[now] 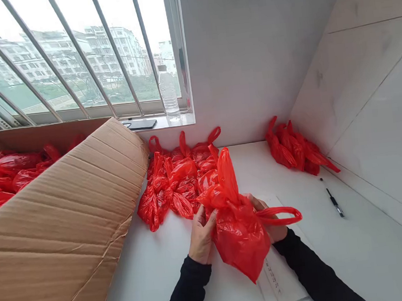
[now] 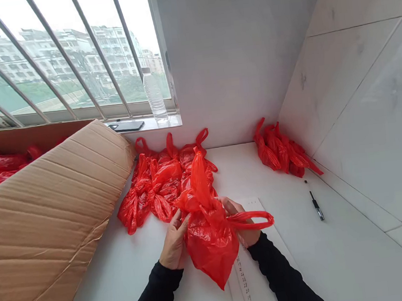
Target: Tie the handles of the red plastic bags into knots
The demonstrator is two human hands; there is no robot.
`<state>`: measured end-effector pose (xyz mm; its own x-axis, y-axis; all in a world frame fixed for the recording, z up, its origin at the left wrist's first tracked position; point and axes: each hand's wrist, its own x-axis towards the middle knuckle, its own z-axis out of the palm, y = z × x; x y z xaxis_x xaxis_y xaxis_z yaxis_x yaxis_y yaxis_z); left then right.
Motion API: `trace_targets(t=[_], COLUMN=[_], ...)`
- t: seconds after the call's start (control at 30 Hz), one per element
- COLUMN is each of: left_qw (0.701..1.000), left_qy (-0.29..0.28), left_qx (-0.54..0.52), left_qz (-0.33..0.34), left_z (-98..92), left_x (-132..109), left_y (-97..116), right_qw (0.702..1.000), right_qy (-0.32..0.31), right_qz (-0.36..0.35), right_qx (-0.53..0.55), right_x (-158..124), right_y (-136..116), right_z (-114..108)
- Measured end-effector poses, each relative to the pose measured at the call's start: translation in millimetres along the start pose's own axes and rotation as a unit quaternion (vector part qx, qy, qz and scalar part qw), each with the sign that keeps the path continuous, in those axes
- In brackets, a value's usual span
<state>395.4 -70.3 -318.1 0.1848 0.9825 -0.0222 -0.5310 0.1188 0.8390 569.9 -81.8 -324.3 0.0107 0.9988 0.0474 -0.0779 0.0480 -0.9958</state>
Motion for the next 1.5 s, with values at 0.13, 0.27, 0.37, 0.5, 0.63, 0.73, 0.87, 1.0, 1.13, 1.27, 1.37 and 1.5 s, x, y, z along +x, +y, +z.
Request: trace_targets(t=[0.13,0.27,0.37,0.5,0.63,0.73,0.87,1.0,1.13,1.27,1.37,1.5], left_qw=[0.997,0.995,0.995,0.994,0.989,0.989,0.994,0.997,0.995,0.996,0.997,0.997], left_qy=[-0.017,-0.048,-0.054,-0.015,0.011,-0.006,-0.032,-0.037,-0.041,-0.042,-0.037,-0.036], left_qx=[0.070,0.074,0.078,0.106,0.143,0.147,0.105,0.003,-0.040,-0.041,-0.010,0.038], left_qz=[-0.002,-0.037,-0.043,0.003,0.026,0.000,-0.026,-0.068,-0.083,-0.071,-0.064,-0.049], left_z=[0.2,-5.5,-9.7,-9.7,-3.3,0.9,3.7,5.9,6.0,4.9,5.7,6.2], left_x=[1,3,5,6,4,1,-1,-2,-2,-3,-3,-2], left_y=[-5,-11,-12,-11,-13,-13,-9,-4,-3,-6,-7,-10], right_qw=[0.992,0.995,0.996,0.990,0.997,0.995,0.998,0.999,0.999,0.999,1.000,1.000], right_qy=[-0.120,-0.095,-0.044,-0.009,-0.079,-0.048,0.003,0.024,0.022,0.016,0.007,-0.011], right_qz=[0.012,0.007,0.056,0.068,0.000,-0.032,-0.006,0.012,0.019,0.022,0.025,0.029], right_qx=[0.029,0.041,0.058,0.123,0.007,-0.084,-0.066,-0.043,-0.032,-0.022,-0.008,0.006], right_x=[2,6,7,3,-6,-8,-4,-1,-1,-2,-1,-1], right_y=[-4,2,0,-16,-28,-26,-19,-17,-16,-15,-13,-11], right_z=[-6,-11,-23,-41,-29,-9,-7,-20,-24,-24,-25,-30])
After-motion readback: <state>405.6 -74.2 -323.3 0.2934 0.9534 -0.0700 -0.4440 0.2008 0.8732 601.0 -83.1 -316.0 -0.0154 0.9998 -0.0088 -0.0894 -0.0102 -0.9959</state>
